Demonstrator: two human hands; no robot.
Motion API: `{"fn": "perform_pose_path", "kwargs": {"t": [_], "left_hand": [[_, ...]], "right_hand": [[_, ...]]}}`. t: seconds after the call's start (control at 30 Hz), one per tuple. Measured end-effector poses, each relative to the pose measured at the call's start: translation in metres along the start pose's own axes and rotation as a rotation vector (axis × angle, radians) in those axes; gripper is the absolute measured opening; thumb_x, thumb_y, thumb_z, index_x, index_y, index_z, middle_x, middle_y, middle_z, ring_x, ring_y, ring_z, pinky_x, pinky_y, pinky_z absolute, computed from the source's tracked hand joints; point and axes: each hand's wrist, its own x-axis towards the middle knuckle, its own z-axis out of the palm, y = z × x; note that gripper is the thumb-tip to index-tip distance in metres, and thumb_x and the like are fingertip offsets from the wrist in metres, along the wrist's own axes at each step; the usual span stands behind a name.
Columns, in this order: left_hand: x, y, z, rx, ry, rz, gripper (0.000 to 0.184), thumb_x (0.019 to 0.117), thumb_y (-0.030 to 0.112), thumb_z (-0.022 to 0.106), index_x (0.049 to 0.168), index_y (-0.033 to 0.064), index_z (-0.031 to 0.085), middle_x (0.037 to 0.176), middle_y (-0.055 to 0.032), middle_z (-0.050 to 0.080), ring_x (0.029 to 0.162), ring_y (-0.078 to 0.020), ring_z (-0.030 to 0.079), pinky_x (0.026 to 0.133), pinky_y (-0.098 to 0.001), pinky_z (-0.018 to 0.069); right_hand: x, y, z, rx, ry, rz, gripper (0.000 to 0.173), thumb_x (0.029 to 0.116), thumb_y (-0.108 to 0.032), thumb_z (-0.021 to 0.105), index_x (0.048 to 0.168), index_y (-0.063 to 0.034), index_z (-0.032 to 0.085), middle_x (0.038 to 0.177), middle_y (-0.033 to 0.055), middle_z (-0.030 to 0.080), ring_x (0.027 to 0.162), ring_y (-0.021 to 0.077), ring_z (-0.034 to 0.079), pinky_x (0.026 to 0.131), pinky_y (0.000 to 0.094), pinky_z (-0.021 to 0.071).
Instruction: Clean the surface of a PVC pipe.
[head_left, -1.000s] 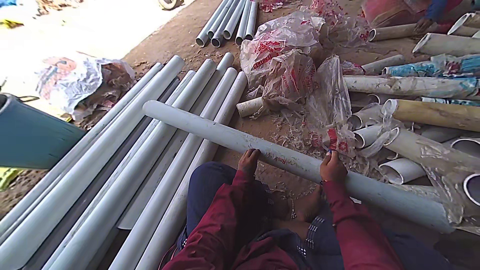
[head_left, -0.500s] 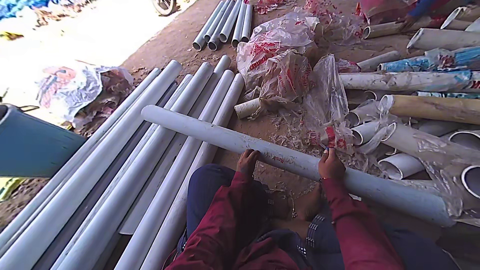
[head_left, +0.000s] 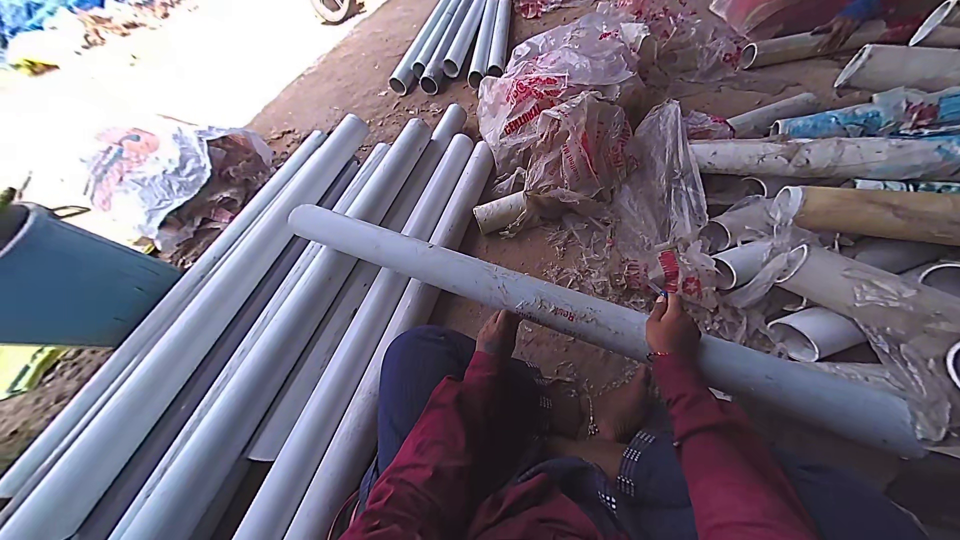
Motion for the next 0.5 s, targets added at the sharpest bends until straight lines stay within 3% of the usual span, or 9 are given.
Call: {"fn": "perform_pose_path", "kwargs": {"t": [0.07,0.13,0.2,0.3,0.43,0.5], "left_hand": [[0.003,0.000,-0.003,-0.030,0.023,0.008,0.037,0.1060,0.021,0.053,0.120,-0.0113,0.065,0.116,-0.0275,0.070,0.111,-0.0380,0.068,0.103,-0.0479,0.0486],[0.007,-0.007,0.003,-0.049,0.114,0.120,0.032,0.1023,0.015,0.059,0.120,-0.0108,0.065,0.107,-0.0269,0.071,0.096,-0.0379,0.071,0.090,-0.0495,0.0556],[0.010,-0.013,0.008,-0.068,0.195,0.187,0.028,0.0998,0.013,0.063,0.115,-0.0107,0.068,0.106,-0.0272,0.071,0.090,-0.0368,0.072,0.086,-0.0472,0.0573],[0.011,-0.018,0.014,-0.084,0.279,0.240,0.023,0.0976,0.011,0.065,0.106,-0.0098,0.072,0.107,-0.0274,0.071,0.091,-0.0362,0.073,0.086,-0.0451,0.0585],[0.010,-0.015,0.011,-0.091,0.265,0.235,0.021,0.0978,0.005,0.062,0.106,-0.0100,0.073,0.111,-0.0283,0.071,0.099,-0.0386,0.073,0.092,-0.0454,0.0572],[0.011,-0.015,0.010,-0.086,0.261,0.245,0.021,0.0973,0.005,0.062,0.105,-0.0109,0.073,0.109,-0.0285,0.071,0.096,-0.0381,0.073,0.090,-0.0449,0.0578]], "right_hand": [[-0.002,0.001,0.001,-0.001,0.025,-0.017,0.042,0.1117,-0.018,0.036,0.140,0.0067,0.055,0.112,0.0329,0.071,0.105,0.0511,0.069,0.089,0.0631,0.0509],[-0.004,0.003,0.002,-0.003,0.044,-0.023,0.042,0.1116,-0.018,0.036,0.140,0.0070,0.056,0.110,0.0325,0.071,0.103,0.0511,0.070,0.088,0.0629,0.0514],[-0.004,0.003,0.004,-0.013,0.051,-0.021,0.042,0.1116,-0.018,0.036,0.139,0.0067,0.056,0.109,0.0322,0.071,0.103,0.0507,0.070,0.088,0.0628,0.0514],[-0.005,0.003,0.004,-0.012,0.057,-0.027,0.042,0.1114,-0.018,0.036,0.138,0.0063,0.057,0.107,0.0319,0.072,0.101,0.0512,0.070,0.086,0.0631,0.0516],[-0.005,0.002,0.002,-0.007,0.049,-0.030,0.042,0.1114,-0.018,0.036,0.137,0.0069,0.057,0.108,0.0330,0.071,0.101,0.0513,0.070,0.087,0.0637,0.0513],[-0.004,0.001,0.002,-0.012,0.041,-0.023,0.042,0.1114,-0.018,0.036,0.138,0.0065,0.057,0.109,0.0326,0.071,0.103,0.0509,0.070,0.087,0.0633,0.0513]]}}
